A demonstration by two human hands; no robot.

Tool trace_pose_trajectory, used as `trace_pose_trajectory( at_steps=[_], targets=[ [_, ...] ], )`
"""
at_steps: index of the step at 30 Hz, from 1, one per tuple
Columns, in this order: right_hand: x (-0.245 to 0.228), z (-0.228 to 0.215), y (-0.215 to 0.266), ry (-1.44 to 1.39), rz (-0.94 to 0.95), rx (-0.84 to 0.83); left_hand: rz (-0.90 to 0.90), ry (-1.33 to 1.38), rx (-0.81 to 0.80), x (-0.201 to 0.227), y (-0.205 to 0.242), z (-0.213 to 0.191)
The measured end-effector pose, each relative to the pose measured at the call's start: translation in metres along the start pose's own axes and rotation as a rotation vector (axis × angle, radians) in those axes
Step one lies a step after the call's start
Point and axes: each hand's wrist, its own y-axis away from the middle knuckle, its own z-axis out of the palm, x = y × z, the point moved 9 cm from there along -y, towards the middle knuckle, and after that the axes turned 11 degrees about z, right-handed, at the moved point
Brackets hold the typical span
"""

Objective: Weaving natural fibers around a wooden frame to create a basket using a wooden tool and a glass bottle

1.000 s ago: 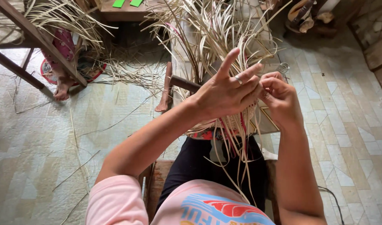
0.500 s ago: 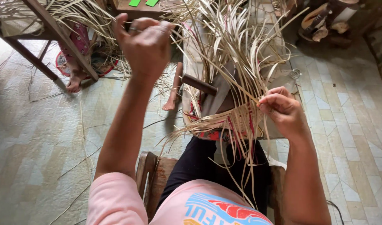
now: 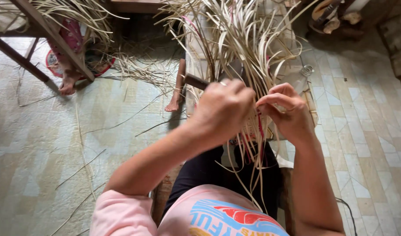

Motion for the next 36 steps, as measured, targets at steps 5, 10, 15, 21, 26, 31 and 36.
trace_pose_trajectory(
  at_steps=[5,10,15,21,26,31,36],
  targets=[
    [0.008,-0.036,0.009,-0.087,0.124,0.134,-0.017,-0.065,-0.097,0.011,-0.006,0.064],
    [0.019,-0.027,0.023,0.072,0.182,0.152,-0.040,-0.025,-0.143,0.010,-0.014,0.078],
    [0.004,-0.008,0.030,0.376,0.068,0.165,-0.104,0.047,-0.027,0.001,-0.005,0.079],
    [0.016,-0.001,0.034,0.502,-0.040,0.233,-0.104,0.011,0.110,0.002,0.014,0.044],
    [0.017,0.004,0.038,0.568,-0.050,0.255,-0.209,0.149,0.191,-0.023,0.042,0.036],
    [0.025,0.004,0.043,0.604,-0.035,0.255,-0.283,0.364,0.290,-0.037,0.064,0.037],
    [-0.005,-0.011,0.026,0.428,-0.023,0.183,-0.491,0.675,0.167,-0.042,0.076,0.050]
  ],
)
